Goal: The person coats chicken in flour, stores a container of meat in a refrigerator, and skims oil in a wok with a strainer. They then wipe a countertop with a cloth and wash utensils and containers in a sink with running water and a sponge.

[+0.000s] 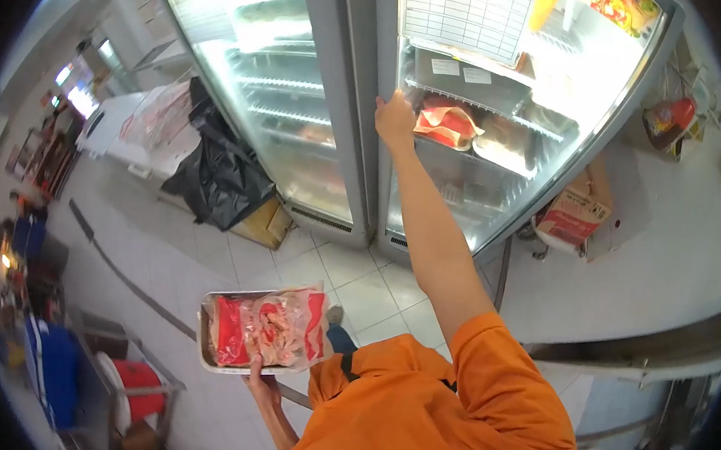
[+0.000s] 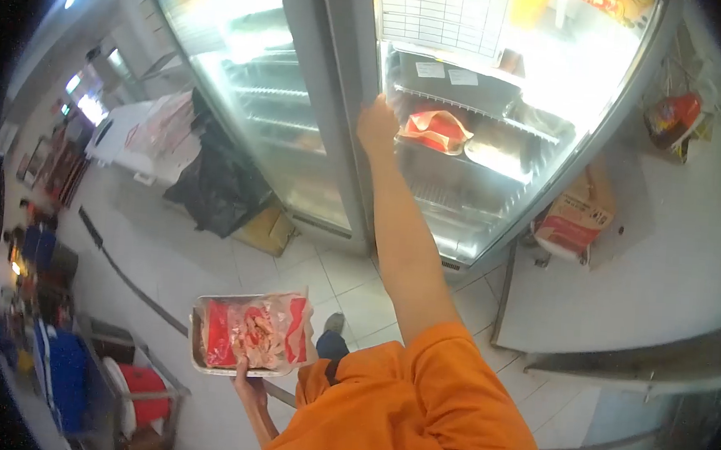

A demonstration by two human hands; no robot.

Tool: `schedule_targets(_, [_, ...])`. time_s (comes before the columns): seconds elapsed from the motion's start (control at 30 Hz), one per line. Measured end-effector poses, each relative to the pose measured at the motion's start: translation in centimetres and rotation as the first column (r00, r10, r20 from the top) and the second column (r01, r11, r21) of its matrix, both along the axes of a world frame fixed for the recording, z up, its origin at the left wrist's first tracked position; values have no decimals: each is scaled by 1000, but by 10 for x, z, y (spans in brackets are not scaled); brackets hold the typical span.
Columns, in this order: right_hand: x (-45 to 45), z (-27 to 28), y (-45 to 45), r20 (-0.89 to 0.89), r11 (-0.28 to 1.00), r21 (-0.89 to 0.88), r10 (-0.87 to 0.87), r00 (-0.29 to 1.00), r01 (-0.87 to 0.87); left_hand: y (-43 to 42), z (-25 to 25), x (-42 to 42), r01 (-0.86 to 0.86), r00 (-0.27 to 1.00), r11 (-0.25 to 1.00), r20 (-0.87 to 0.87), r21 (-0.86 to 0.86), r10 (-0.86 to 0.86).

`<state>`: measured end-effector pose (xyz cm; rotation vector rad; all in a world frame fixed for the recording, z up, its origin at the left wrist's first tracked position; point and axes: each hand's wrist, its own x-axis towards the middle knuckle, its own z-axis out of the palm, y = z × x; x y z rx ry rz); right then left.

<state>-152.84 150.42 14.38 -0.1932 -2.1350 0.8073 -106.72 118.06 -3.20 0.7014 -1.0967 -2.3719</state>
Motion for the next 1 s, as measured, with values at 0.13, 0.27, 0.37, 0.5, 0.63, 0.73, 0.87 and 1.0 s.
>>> schedule_targets(0.13, [-13, -36, 10, -135, 997, 42, -56, 989, 63, -35, 22, -103, 193, 981, 981, 15, -12, -193])
schedule_targets(0.27, [0, -31, 6, -79, 996, 37, -74, 994, 77, -63, 35, -184, 438, 896, 898, 99, -36, -433])
schedule_targets(0.37, [53, -23, -17, -40, 994, -107, -40, 998, 35, -53, 65, -252, 617, 787, 785, 70, -59, -613])
schedule_targets(0.5, [172, -26, -72, 69, 950, -259, -164, 984, 176, -53, 66, -303, 799, 601, 599, 85, -56, -795])
schedule_targets(0.63, [271, -50, -97, 62, 861, -268, -432, 900, 432, 6, 99, -356, 920, 375, 375, -25, -114, -927])
schedule_targets(0.73, [349, -69, -72, 164, 671, -313, -659, 734, 672, 58, 95, -388, 971, 158, 167, -61, -174, -985])
schedule_targets(0.87, [419, -48, -16, 136, 468, -415, -816, 562, 780, 147, 109, -413, 985, -57, -42, -87, -165, -995])
schedule_targets(1.0, [453, -33, 26, 150, 395, -431, -855, 496, 812, 229, 134, -431, 966, -220, -208, -70, -154, -973])
